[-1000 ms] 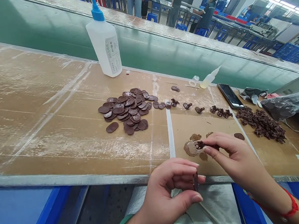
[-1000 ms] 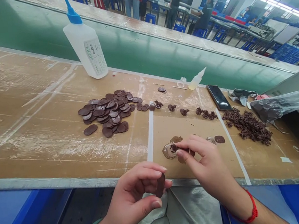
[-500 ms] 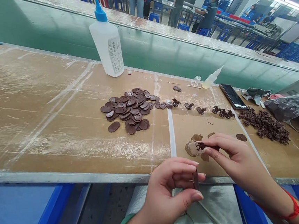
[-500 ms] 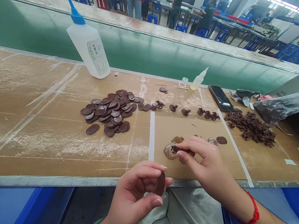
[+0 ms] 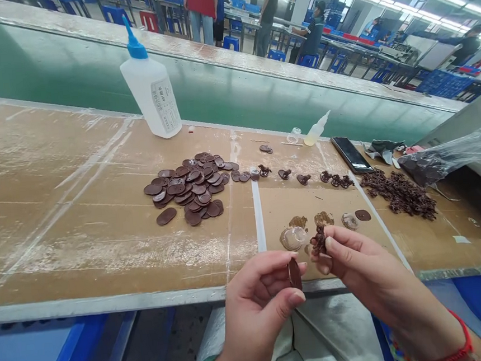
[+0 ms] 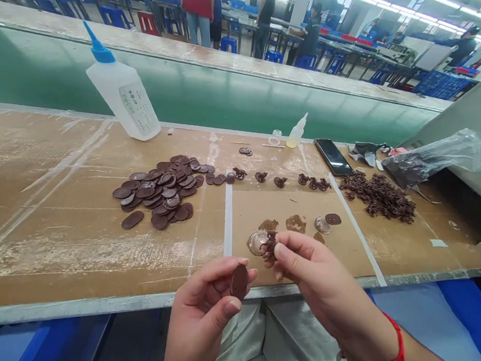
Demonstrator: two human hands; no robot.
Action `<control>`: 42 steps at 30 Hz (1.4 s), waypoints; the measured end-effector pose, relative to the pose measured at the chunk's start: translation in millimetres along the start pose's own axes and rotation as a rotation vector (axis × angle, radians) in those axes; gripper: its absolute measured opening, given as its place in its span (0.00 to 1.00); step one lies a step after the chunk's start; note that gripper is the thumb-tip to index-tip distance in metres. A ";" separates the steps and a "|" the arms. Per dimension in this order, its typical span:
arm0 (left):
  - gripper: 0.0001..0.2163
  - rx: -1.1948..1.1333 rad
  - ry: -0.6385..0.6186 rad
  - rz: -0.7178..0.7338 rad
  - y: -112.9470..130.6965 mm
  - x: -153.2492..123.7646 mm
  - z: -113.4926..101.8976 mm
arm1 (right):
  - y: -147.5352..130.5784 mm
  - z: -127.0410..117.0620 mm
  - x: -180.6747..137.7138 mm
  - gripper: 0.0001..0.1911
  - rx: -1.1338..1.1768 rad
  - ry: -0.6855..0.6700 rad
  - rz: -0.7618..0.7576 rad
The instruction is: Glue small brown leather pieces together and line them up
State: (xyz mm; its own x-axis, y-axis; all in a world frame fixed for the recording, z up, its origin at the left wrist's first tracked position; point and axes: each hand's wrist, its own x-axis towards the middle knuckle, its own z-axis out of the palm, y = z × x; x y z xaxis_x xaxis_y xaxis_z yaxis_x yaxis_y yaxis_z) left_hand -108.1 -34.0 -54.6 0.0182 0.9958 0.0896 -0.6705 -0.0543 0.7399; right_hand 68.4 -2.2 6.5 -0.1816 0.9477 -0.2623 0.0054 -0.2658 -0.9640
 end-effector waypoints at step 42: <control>0.15 0.383 0.042 0.304 -0.9 -12.4 26.8 | 3.1 13.3 -39.5 0.03 0.154 0.034 -0.213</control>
State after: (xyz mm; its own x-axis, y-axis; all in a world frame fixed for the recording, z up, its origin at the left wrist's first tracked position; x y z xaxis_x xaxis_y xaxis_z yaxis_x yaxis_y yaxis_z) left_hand -87.9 -48.2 -38.5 -0.1715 0.9323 0.3185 -0.3198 -0.3585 0.8771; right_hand 62.5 -42.8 14.4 -0.1293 0.9899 -0.0579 -0.1800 -0.0809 -0.9803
